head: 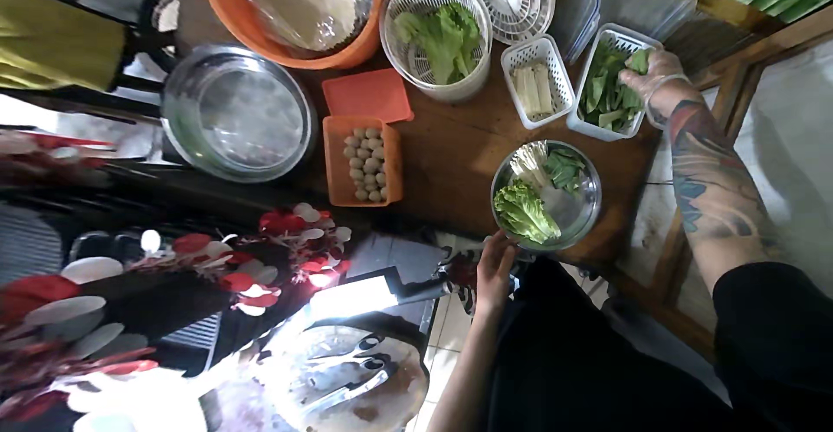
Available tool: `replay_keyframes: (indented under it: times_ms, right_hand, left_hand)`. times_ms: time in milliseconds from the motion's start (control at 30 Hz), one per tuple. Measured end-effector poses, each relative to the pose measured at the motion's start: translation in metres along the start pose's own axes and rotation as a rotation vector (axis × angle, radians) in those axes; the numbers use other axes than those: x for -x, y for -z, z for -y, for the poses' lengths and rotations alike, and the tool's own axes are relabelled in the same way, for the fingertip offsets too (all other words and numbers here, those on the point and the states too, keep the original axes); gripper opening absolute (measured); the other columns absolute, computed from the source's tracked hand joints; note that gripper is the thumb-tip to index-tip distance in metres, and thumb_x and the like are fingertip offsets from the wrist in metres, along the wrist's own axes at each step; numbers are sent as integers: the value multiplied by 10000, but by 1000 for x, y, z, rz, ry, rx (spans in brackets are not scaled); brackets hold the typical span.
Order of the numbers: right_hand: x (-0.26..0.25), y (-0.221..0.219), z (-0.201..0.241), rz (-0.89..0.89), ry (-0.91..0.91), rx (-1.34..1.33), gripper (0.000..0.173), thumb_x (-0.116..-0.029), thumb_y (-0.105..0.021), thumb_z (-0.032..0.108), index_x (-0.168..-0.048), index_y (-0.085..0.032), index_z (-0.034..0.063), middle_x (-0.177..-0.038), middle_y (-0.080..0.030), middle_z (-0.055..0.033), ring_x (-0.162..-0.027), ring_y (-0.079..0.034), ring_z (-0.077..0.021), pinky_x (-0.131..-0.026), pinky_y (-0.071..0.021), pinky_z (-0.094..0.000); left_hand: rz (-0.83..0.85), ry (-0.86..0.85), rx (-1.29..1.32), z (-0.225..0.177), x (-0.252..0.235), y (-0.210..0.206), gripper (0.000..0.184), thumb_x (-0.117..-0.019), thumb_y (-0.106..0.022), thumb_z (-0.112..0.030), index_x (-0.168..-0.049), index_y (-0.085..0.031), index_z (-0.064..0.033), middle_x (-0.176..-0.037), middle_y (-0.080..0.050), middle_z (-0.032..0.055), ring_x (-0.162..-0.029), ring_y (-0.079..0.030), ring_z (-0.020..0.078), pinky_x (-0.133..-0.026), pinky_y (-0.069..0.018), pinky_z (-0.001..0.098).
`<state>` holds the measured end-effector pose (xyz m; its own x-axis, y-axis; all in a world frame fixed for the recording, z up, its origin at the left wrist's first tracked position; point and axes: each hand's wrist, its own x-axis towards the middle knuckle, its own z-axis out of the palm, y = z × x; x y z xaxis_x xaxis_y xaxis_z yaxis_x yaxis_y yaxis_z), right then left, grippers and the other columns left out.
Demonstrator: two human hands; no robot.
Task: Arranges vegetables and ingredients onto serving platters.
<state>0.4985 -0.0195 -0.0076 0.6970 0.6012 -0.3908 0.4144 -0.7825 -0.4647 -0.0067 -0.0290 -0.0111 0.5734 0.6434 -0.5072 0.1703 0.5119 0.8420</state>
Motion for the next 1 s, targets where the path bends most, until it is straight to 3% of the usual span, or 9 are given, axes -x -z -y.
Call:
replay_keyframes:
  times_ms: [100, 167, 267, 333, 567, 667, 800, 867, 1000]
  right_hand:
    - [-2, -20, 14, 74, -55, 121, 866, -842, -729, 649, -1457, -540, 69, -1401, -577, -266, -1339, -518, -447, -1111, -392, -670]
    - [-3, -32, 26, 89, -69, 222, 974, -736, -807, 661, -1455, -532, 63, -1375, -589, -272, -1312, -529, -466, -1078, -398, -694]
    - [-4, -41, 30, 57, -61, 261, 746, -763, -835, 437, -1367, -611, 61, -1319, -627, -257, -1271, -564, -459, -1039, -420, -713]
    - [0, -37, 28, 55, -87, 187, 680, -815, -804, 431, -1367, -630, 73, -1335, -623, -250, -1285, -561, -440, -1051, -420, -702]
    - [14, -11, 17, -210, -266, -476, 782, -761, -825, 572, -1404, -606, 185, -1373, -630, -99, -1293, -584, -246, -1071, -500, -533]
    - [12, -4, 15, -275, -201, -892, 702, -807, -843, 436, -1390, -585, 143, -1309, -657, -71, -1217, -636, -204, -991, -579, -460]
    - [29, 6, 26, -201, -44, -1341, 536, -943, -722, 218, -1415, -496, 99, -1272, -645, -100, -1183, -642, -236, -982, -578, -475]
    - [47, 8, 31, -101, -55, -1317, 484, -945, -705, 211, -1380, -527, 99, -1236, -659, -93, -1149, -653, -229, -960, -584, -475]
    - [86, -11, 39, 191, -152, -709, 615, -792, -832, 234, -1346, -595, 113, -1220, -680, -87, -1089, -681, -212, -891, -610, -452]
  left_hand:
    - [20, 7, -6, 0, 0, -5, 462, -1045, -523, -98, -1479, -429, 31, -1262, -667, 204, -1120, -679, 320, -996, -565, 466]
    - [29, 9, -10, -1, 0, -7, 464, -1047, -517, -100, -1482, -424, 33, -1267, -665, 206, -1125, -677, 323, -1000, -563, 470]
    - [31, -4, -15, -2, 1, -8, 454, -1046, -516, -96, -1475, -436, 32, -1260, -669, 208, -1117, -683, 331, -997, -568, 478]
    - [27, -11, -17, -2, 1, -7, 448, -1047, -515, -96, -1472, -444, 28, -1264, -668, 206, -1119, -683, 332, -997, -569, 480]
    - [10, -7, -19, -3, 5, -4, 450, -1048, -517, -106, -1471, -442, 28, -1267, -671, 197, -1127, -683, 319, -1003, -566, 469]
    - [19, -3, -14, 0, 6, -4, 456, -1045, -517, -106, -1471, -436, 32, -1267, -669, 202, -1129, -681, 322, -1006, -563, 470]
    - [20, 16, -20, -2, 5, -7, 461, -1041, -536, -128, -1471, -450, 15, -1267, -669, 192, -1121, -680, 313, -1001, -564, 471]
    - [24, 17, -31, -3, 6, -7, 459, -1046, -533, -138, -1476, -452, 0, -1266, -671, 187, -1118, -682, 311, -997, -566, 471]
    - [15, 15, -32, -2, 6, -6, 447, -1049, -523, -126, -1482, -465, -31, -1264, -673, 181, -1117, -681, 319, -998, -565, 477]
